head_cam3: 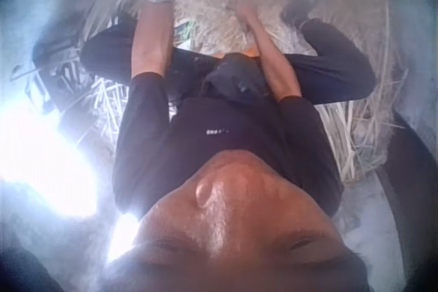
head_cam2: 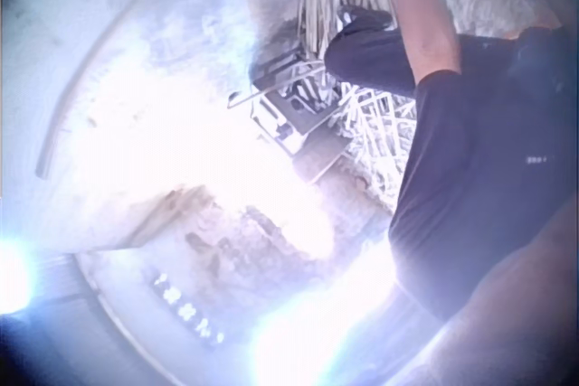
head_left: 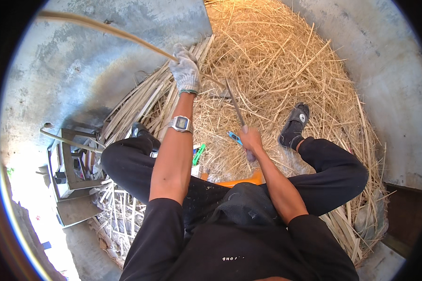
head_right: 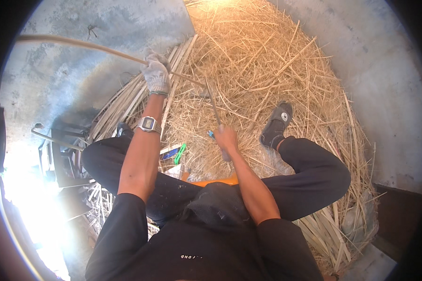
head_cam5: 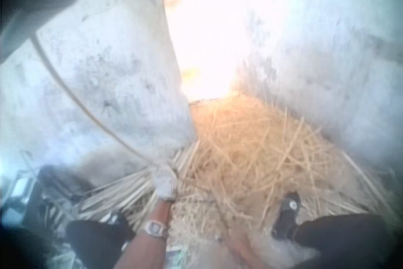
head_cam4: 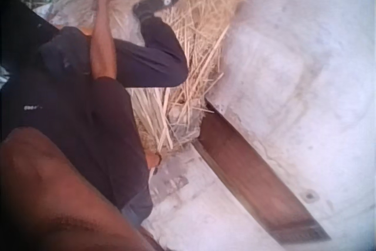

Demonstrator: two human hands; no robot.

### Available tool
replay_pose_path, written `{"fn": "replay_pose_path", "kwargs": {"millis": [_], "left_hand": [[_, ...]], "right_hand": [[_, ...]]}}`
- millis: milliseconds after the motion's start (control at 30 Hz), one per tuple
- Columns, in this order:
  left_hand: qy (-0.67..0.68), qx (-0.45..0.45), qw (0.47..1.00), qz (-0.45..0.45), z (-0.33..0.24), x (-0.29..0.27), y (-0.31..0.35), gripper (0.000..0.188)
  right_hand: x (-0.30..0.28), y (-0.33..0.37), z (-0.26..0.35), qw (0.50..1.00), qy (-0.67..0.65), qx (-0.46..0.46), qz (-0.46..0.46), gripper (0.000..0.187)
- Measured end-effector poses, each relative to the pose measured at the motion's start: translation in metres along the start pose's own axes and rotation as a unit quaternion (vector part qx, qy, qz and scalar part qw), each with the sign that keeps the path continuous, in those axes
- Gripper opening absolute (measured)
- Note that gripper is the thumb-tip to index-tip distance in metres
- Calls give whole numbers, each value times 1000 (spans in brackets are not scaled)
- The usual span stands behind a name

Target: The person sits cross-legged on a straw-covered floor and uses a small knife to peel the outer layer off thin bamboo sticks. They hold the sticks with a gloved left hand and scrape the surface with the knife in their right hand, occasionally switching to a larger machete-like tool to split or cut the bamboo.

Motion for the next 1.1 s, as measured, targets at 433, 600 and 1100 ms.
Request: {"fn": "replay_pose_path", "kwargs": {"millis": [433, 600, 1100], "left_hand": [[33, -67, 994, -79, 5, -38, 8, 40], [76, -9, 997, 20, 0, -20, 3, 43], [76, -29, 997, 12, 8, -5, -3, 44]], "right_hand": [[4, 0, 23, 999, -16, 27, 37, 33], [-28, 22, 78, 989, -83, -99, -79, 29], [-31, 25, 65, 991, -87, -45, -92, 31]]}}
Point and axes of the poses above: each hand's wrist, its own y-axis away from the middle knuckle, its own x-axis out of the palm, z = x × y, the point moved 6 cm from there along -y, towards the middle knuckle, and after that the axes turned 2 degrees about -x, right-handed, at the moved point
